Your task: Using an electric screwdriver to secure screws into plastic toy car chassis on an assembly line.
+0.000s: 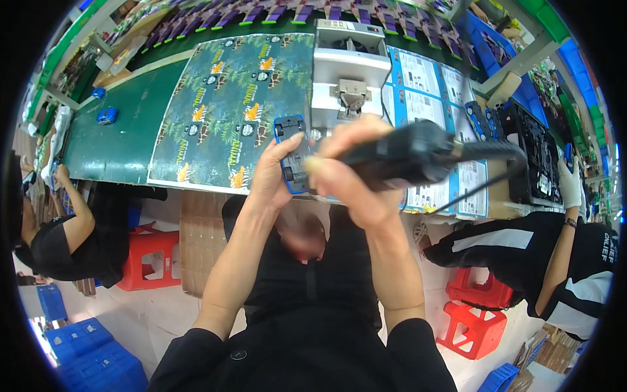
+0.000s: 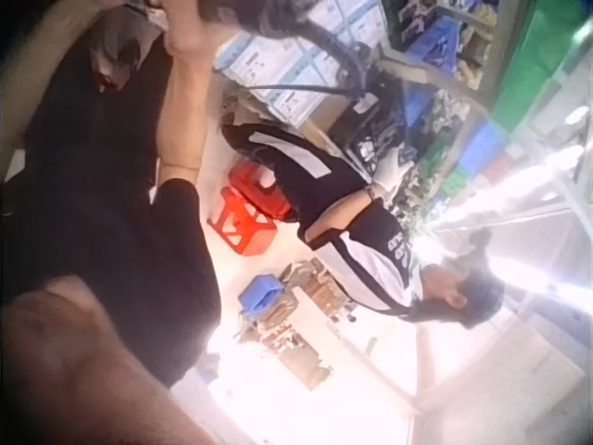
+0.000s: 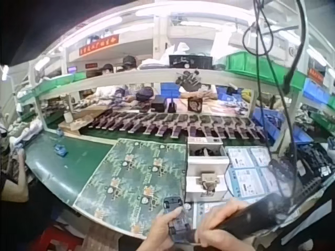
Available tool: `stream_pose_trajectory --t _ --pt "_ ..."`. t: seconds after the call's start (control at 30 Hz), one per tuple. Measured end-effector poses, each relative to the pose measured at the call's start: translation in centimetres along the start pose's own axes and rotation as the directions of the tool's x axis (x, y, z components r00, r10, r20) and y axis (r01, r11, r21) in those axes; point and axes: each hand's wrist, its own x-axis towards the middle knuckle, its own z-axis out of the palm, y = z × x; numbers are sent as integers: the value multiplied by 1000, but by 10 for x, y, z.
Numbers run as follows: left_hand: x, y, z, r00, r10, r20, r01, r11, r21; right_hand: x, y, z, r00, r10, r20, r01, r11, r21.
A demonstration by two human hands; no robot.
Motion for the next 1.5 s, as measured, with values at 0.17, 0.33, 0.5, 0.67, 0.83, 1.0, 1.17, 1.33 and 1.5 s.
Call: stream_pose_trajectory --t 0.17,0.33,0.5,0.67,0.83,1.0,1.17,1.33,1.5 --pt "6 44 -11 876 383 293 -469 534 704 -15 -8 -30 955 -79 -287 -13 951 -308" --pt "16 103 -38 588 -198 784 -636 -713 297 -31 9 -49 888 -78 -454 -120 913 -390" --pt "6 187 -105 714 -180 677 -469 -841 271 -29 10 -43 903 -110 -415 -97 889 -447" --pt "-37 253 -189 779 228 584 -16 -924 382 -26 15 -43 916 -83 -394 -118 880 -459" --pt "-54 197 -175 681 386 622 -178 -737 652 -28 13 -44 916 -47 -398 -163 864 -477" --pt "-32 127 -87 519 313 795 -533 -609 587 -39 11 -51 887 -42 -459 -167 899 -404" --pt "1 62 37 178 372 911 -802 -481 353 -38 -10 -25 871 271 -409 -356 923 -148" --pt "78 -27 159 207 195 959 -929 -268 255 -62 -40 -38 948 177 -265 -236 949 -211" --pt "202 -126 199 629 -14 777 -754 -253 606 -65 -51 -54 945 223 -240 -262 954 -147"
